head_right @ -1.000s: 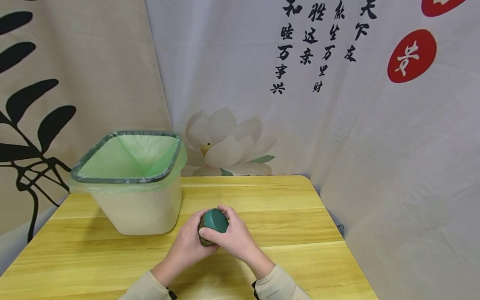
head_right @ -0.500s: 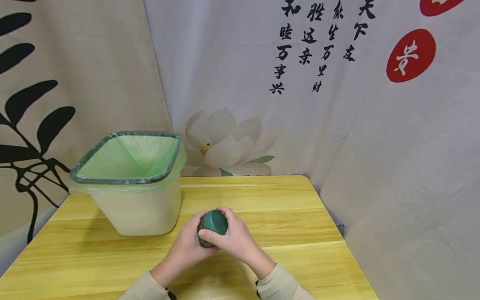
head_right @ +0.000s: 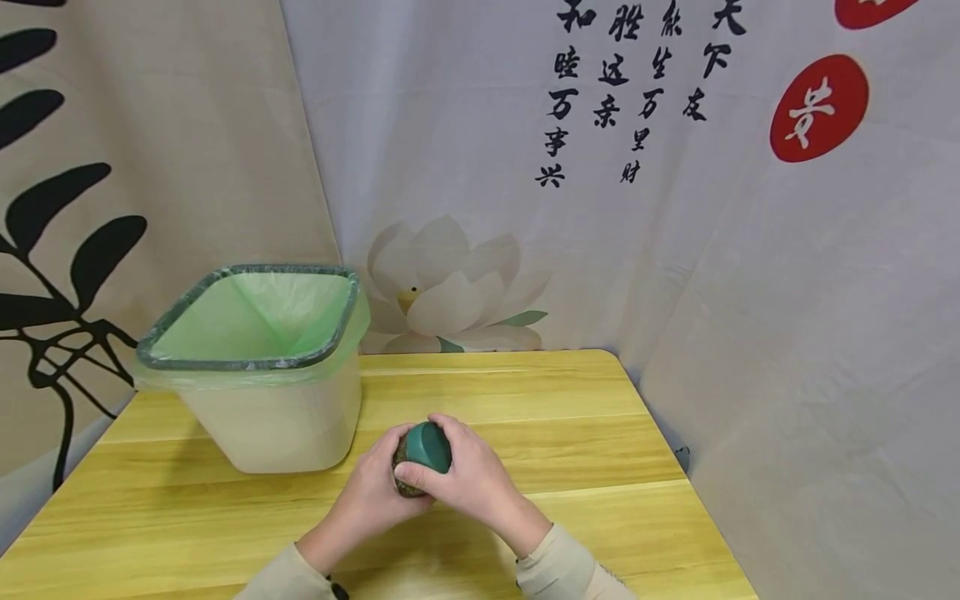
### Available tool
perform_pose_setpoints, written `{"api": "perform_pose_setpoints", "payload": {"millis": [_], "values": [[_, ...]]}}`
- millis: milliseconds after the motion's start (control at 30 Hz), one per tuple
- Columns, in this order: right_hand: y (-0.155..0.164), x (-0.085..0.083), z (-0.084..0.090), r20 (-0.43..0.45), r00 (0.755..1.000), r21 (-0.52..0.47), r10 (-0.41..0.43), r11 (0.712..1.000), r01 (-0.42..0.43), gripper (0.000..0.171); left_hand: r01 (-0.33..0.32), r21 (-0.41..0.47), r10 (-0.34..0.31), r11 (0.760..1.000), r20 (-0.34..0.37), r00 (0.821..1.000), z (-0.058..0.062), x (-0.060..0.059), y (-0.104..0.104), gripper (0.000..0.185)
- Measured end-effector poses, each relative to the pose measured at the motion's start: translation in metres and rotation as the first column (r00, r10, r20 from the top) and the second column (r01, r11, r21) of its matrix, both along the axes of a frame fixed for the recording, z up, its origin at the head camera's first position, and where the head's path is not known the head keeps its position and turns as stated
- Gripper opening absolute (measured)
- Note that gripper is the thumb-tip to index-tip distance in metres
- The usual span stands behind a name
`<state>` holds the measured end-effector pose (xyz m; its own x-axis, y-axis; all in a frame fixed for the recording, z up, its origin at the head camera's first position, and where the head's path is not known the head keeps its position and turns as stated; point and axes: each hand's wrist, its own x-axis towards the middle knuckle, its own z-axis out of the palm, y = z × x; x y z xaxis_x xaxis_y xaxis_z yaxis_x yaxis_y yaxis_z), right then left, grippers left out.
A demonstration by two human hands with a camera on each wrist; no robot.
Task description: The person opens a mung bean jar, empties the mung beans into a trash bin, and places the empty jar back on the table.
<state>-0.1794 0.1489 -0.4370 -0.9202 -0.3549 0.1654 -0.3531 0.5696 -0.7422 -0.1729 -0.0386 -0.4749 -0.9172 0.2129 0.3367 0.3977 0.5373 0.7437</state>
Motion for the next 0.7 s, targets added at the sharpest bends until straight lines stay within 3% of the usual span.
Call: {"api": "perform_pose_setpoints", "payload": {"millis": [267,700], "values": [[-0.003,0.002,0.0,-0.165,0.986,0.139,-0.019,0.989,0.042,0.077,0.025,-0.001,-0.025,1.0,0.026,0.999,0.004,0.0,-0.001,0.088],[-0.013,0.004,-0.001,-0.208,0.974,0.099,-0.087,0.989,0.109,0.061,0.042,0.028,-0.043,0.999,0.017,0.999,0.006,0.002,-0.002,0.086]]}}
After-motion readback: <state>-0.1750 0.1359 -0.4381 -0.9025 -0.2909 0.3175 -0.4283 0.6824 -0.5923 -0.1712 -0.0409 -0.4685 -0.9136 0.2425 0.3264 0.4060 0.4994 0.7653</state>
